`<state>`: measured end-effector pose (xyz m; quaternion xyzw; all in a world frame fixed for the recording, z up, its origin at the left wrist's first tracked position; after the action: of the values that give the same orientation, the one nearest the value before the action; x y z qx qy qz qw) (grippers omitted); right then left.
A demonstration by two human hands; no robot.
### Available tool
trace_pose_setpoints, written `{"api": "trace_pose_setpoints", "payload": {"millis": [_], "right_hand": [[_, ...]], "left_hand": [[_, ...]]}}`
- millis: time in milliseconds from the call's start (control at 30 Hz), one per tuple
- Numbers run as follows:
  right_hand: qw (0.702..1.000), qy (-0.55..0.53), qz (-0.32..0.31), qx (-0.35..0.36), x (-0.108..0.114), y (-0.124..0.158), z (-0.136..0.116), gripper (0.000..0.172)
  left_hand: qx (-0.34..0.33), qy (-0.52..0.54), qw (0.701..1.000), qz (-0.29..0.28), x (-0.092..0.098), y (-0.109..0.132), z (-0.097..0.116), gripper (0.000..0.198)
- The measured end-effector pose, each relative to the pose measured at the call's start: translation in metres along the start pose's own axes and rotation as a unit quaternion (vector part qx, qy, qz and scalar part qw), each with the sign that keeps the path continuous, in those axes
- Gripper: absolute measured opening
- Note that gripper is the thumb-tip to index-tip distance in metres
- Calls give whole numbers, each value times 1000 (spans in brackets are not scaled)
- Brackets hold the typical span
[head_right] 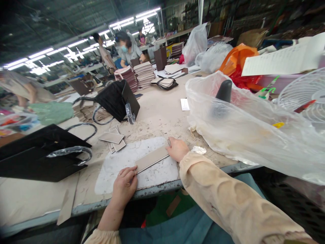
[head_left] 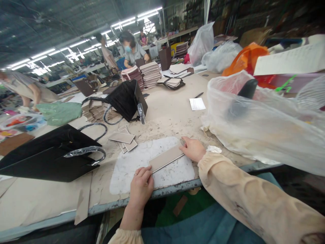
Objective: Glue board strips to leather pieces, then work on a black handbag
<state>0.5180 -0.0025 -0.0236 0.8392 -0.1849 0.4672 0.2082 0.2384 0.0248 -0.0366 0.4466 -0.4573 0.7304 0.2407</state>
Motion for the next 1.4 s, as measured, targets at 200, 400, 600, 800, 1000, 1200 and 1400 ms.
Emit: {"api": "trace_pose_setpoints", "payload": {"millis": [200,400,600,800,1000,1200,1400], "right_hand": [[1000,-10,-17,3,1,-2,1,44],[1000,-10,-16,14,0,-5,3,40],[1000,-7,-20,16,-2,-7,4,39],[1000,-8,-19,23,-2,-8,4,42],[1000,-15,-21,18,-1,-9,3,41],[999,-18,-25,35,0,-9,2,42],[999,-3,-18,46,-1,-7,1,38]], "left_hand": [[-3,-3,1000,8,2,-1,1,16],[-4,-7,1000,6,0,1,0,16],[3,-7,1000,6,1,0,2,15],[5,1,1000,4,4,-3,4,13],[17,1,1000,-5,2,-2,2,9],[24,-15,1000,7,-1,-4,3,14],[25,-17,999,11,-1,-6,5,15]]}}
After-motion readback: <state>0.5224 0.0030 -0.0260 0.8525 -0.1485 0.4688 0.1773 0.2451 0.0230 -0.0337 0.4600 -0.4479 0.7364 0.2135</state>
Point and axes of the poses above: each hand's wrist, its own y-axis away from the middle knuckle, its own x-axis out of the back of the hand, z = x × y, the point moved 2 cm from there along -y, towards the middle knuckle, and after that the axes turned 12 degrees about -x, right-handed, at the moved point
